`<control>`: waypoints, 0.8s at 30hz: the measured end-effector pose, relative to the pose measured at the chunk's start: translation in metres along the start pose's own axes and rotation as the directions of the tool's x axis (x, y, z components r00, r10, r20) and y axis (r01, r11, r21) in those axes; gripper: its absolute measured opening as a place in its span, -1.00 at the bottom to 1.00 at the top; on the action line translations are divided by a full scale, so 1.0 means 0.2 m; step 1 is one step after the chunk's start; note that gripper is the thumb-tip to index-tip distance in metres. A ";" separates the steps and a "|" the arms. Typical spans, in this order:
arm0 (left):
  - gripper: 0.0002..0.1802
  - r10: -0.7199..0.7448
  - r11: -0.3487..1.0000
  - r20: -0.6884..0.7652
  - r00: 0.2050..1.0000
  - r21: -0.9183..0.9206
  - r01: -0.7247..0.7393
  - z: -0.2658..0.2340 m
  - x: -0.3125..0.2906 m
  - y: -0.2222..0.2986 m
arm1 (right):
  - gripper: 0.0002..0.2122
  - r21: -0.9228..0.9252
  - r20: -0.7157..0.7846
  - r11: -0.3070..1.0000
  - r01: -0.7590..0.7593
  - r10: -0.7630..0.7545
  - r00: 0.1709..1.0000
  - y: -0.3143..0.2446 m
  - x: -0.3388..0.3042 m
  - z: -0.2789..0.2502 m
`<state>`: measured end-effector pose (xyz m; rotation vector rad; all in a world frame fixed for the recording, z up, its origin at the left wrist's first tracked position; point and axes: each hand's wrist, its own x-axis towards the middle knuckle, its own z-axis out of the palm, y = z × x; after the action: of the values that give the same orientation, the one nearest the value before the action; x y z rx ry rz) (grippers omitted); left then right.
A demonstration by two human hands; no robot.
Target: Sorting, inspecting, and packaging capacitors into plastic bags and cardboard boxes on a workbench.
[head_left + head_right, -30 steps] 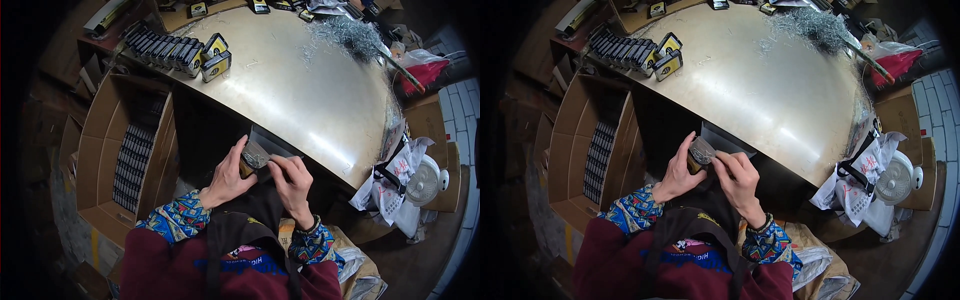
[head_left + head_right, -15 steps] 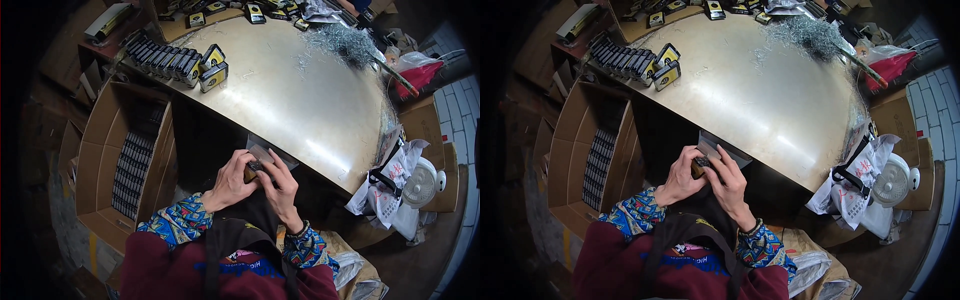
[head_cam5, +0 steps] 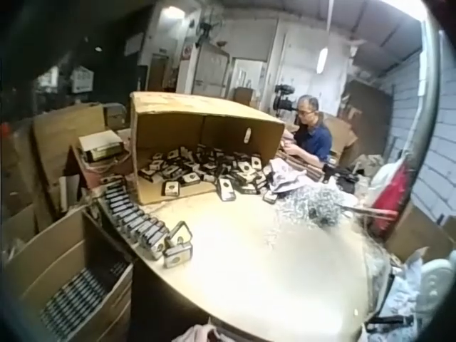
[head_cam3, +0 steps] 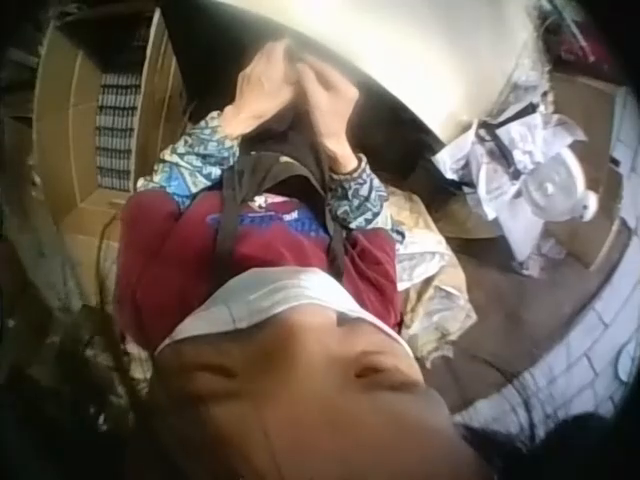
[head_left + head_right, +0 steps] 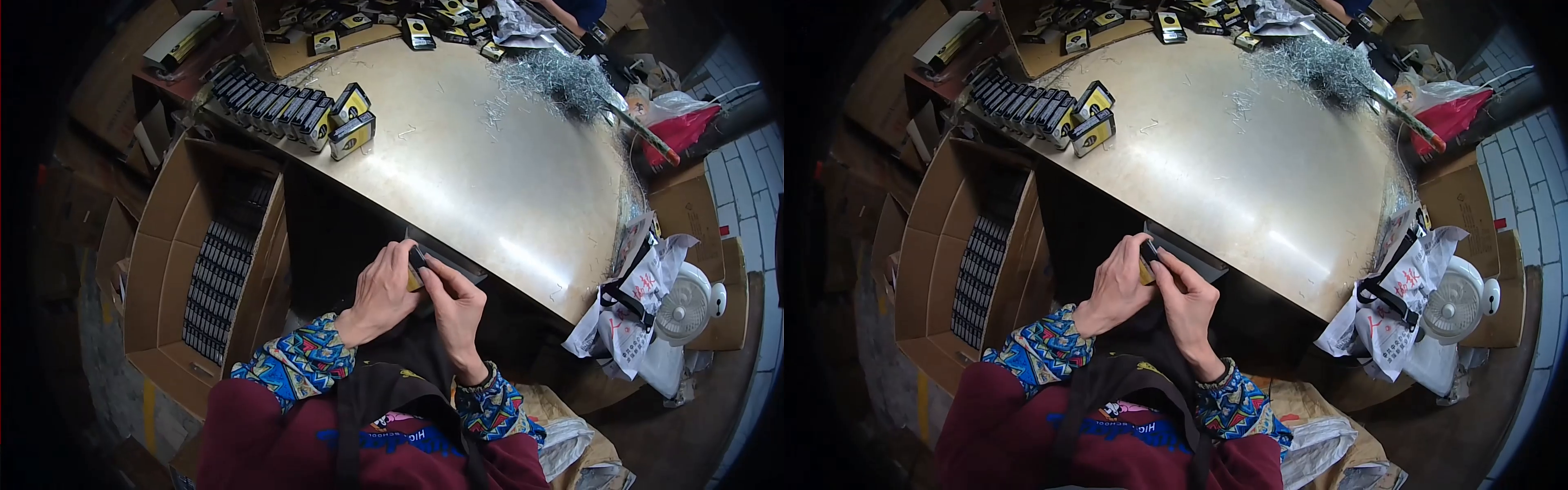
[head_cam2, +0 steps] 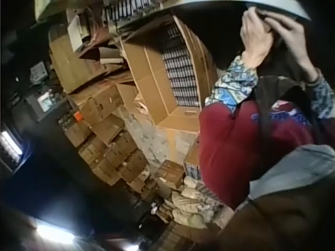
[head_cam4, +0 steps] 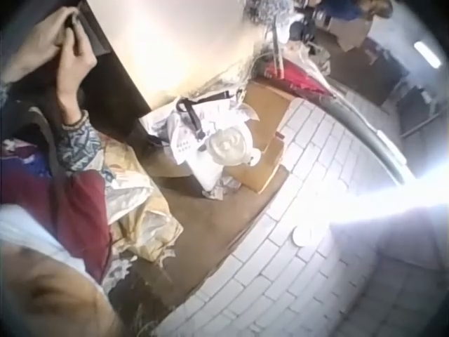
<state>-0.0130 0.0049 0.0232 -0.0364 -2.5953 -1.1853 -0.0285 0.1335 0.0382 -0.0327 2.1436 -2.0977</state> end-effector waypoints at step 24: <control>-0.40 0.345 0.835 -0.149 0.927 0.500 -0.230 -0.25 0.50 -0.18 | -0.80 -0.254 0.057 0.870 0.423 -0.424 0.904 0.01 0.35 -0.02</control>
<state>-0.1015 -0.0650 0.0551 -0.1713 -2.4794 -0.3986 -0.0972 0.1295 0.0309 -0.5843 2.5890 -1.9838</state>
